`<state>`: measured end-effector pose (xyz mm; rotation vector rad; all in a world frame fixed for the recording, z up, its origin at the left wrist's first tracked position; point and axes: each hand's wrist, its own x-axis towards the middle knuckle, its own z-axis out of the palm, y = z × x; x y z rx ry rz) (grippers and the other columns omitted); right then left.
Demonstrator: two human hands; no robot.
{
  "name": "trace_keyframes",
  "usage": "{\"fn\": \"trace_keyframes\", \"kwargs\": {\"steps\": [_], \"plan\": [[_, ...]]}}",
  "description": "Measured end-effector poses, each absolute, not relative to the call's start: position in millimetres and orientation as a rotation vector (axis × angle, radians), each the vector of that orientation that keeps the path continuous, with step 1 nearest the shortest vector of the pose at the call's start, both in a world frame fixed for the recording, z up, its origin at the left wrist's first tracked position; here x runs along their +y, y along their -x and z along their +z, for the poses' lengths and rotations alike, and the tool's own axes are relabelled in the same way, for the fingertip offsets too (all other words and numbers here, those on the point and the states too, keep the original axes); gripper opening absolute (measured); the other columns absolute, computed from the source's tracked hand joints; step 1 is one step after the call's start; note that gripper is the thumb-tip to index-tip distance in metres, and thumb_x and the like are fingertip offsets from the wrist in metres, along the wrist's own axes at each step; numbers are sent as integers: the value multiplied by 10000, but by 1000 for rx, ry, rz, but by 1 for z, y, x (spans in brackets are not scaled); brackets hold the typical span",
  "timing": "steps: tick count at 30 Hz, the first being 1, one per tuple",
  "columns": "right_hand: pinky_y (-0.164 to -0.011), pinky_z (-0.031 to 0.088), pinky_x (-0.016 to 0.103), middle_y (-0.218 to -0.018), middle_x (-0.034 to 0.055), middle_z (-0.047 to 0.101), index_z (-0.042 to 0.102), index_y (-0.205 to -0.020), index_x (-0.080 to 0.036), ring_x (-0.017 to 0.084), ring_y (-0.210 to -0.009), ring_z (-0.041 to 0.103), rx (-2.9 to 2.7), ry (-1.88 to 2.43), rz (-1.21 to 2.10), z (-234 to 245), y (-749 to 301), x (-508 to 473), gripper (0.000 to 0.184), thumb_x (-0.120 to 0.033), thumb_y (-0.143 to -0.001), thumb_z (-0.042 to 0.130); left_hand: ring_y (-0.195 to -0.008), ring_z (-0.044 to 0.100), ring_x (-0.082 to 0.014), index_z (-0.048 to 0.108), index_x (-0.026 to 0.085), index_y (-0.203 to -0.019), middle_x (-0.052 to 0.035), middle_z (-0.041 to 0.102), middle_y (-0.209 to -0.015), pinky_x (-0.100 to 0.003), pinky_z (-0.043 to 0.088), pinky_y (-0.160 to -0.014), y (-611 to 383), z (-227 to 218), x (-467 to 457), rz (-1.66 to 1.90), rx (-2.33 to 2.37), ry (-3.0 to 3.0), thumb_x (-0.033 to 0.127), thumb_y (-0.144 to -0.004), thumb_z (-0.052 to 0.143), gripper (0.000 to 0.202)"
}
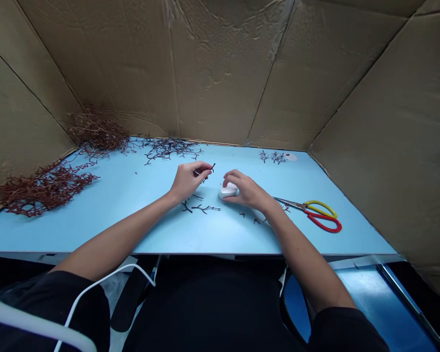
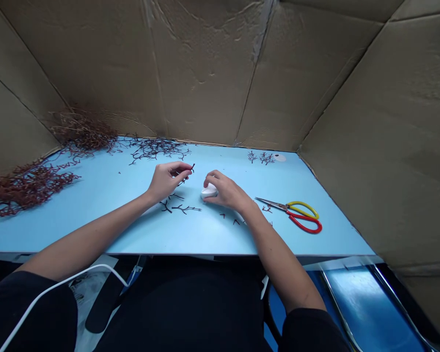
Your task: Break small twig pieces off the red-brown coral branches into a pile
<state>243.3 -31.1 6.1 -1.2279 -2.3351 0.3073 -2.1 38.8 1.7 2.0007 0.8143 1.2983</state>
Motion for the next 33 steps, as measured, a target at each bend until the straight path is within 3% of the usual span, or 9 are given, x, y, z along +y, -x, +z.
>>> {"fn": "trace_keyframes", "kwargs": {"steps": [5, 7, 9, 12, 17, 21, 33], "plan": [[-945, 566, 428, -1327, 97, 602, 657, -1014, -249, 256, -1061, 672, -2330, 1245, 269, 6, -243, -32, 249, -336, -865, 836, -693, 731, -164, 823, 183, -961, -40, 810, -837, -287, 597, -677, 1, -1, 39, 1291, 812, -2017, 311, -911, 736, 163], [-954, 568, 433, -1311, 93, 612, 664, -1065, -256, 264, -1076, 673, -2337, 1249, 272, 8, -242, -33, 265, -331, -870, 827, -692, 732, -166, 823, 185, -961, -40, 812, -836, -290, 599, -676, 1, -1, 39, 1286, 817, -2026, 314, -912, 737, 162], [-969, 573, 449, -1325, 94, 623, 645, -1228, -279, 280, -1118, 671, -2337, 1270, 286, 10, -240, -35, 398, -312, -871, 817, -689, 733, -167, 823, 187, -963, -39, 812, -832, -291, 599, -673, 1, -1, 39, 1283, 822, -2032, 318, -913, 740, 163], [-1023, 571, 489, -1412, 98, 619, 506, -1491, -331, 309, -1229, 653, -2325, 1294, 303, 12, -237, -36, 700, -294, -863, 812, -698, 743, -173, 823, 188, -967, -40, 814, -835, -294, 606, -680, 1, 0, 39, 1284, 821, -2032, 322, -914, 741, 166], [-1083, 551, 515, -1453, 102, 611, 422, -1569, -342, 314, -1287, 635, -2319, 1302, 303, 11, -236, -36, 820, -299, -853, 820, -710, 754, -178, 822, 184, -958, -42, 816, -836, -295, 612, -690, 2, 2, 37, 1278, 813, -2031, 320, -912, 740, 165], [-1068, 552, 511, -1417, 107, 612, 487, -1514, -318, 313, -1251, 645, -2313, 1327, 302, 10, -238, -34, 740, -336, -852, 816, -703, 747, -172, 823, 186, -956, -41, 815, -836, -289, 607, -686, 2, 2, 36, 1273, 816, -2032, 321, -911, 741, 164], [-952, 571, 439, -1317, 101, 612, 656, -986, -242, 268, -1091, 665, -2276, 1271, 276, -3, -243, -24, 275, -380, -847, 850, -715, 750, -179, 825, 188, -957, -52, 820, -854, -302, 621, -699, 1, 0, 38, 1257, 821, -2050, 340, -908, 739, 181]]}}
